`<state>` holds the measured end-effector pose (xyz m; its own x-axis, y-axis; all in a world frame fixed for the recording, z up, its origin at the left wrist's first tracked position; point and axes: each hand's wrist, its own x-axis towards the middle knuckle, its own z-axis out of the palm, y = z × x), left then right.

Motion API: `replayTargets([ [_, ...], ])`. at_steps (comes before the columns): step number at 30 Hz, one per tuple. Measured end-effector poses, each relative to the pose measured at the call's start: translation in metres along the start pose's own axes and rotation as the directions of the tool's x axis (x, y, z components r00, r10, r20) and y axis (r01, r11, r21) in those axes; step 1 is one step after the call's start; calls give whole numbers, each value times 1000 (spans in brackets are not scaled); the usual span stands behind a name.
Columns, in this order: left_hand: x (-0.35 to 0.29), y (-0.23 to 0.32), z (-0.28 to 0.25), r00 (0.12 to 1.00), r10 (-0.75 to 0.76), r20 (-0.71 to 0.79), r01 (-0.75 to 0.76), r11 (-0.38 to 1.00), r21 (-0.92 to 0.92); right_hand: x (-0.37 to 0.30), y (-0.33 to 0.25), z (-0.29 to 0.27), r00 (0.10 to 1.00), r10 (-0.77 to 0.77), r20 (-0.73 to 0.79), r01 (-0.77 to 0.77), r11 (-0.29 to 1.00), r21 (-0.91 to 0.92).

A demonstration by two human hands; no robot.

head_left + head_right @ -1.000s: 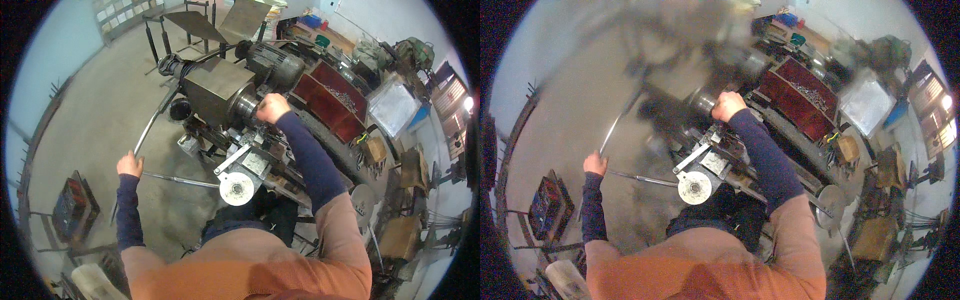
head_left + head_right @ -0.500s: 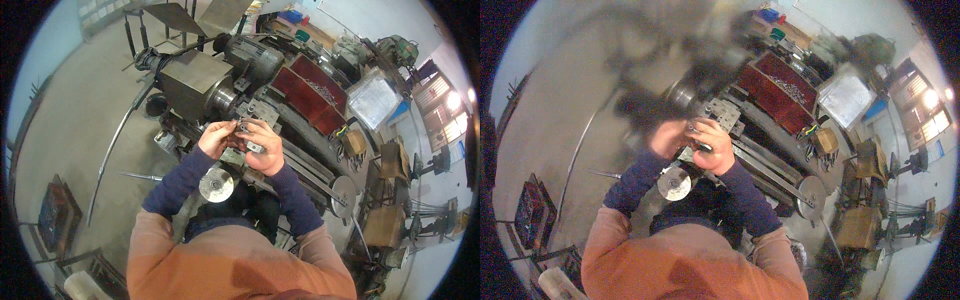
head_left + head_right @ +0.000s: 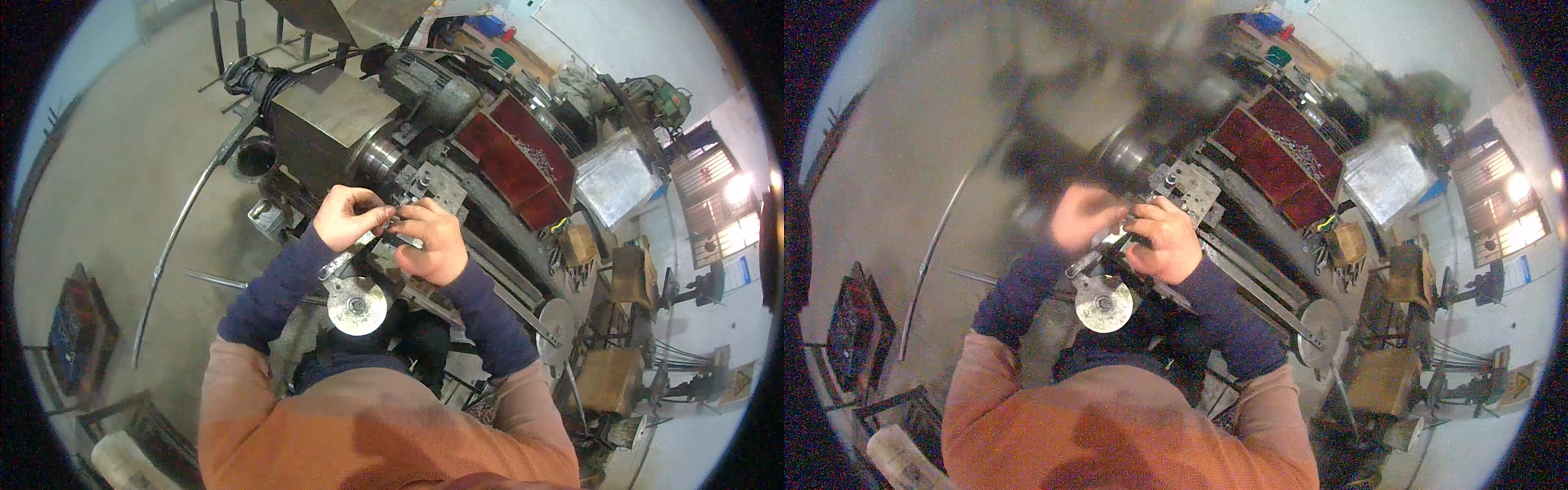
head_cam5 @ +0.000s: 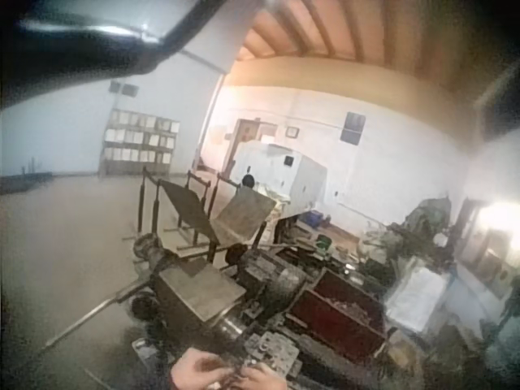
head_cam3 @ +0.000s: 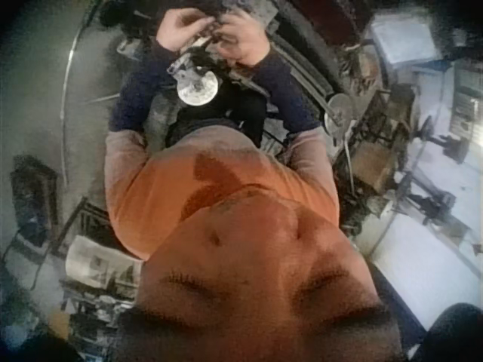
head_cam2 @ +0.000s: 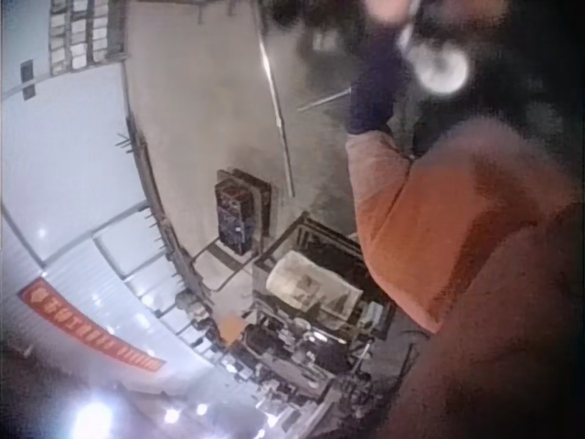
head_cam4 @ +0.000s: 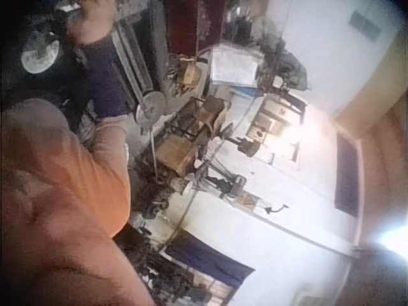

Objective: The person operates a metal lathe, repeatedly loading small metal rods into the chuck, machining them, and removing the finished pieces. The person handles the rods and lathe controls throughout the clip.

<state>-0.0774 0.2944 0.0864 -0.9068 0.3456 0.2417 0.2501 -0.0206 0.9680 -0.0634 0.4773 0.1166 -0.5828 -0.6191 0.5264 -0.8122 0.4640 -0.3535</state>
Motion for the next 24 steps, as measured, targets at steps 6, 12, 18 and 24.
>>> replayTargets([
  [6,6,8,-56,995,58,-83,-25,933,358,44,60,-7,973,115,200,-62,965,-256],
  [12,-67,3,-192,892,90,-444,302,613,730,64,116,34,730,639,242,-524,751,-401],
  [18,-180,-20,-244,774,-1,-633,627,140,766,60,122,40,791,552,264,-506,833,-224],
  [24,-180,-51,-242,725,-171,-667,679,11,734,77,125,44,791,539,289,-423,823,-378],
])
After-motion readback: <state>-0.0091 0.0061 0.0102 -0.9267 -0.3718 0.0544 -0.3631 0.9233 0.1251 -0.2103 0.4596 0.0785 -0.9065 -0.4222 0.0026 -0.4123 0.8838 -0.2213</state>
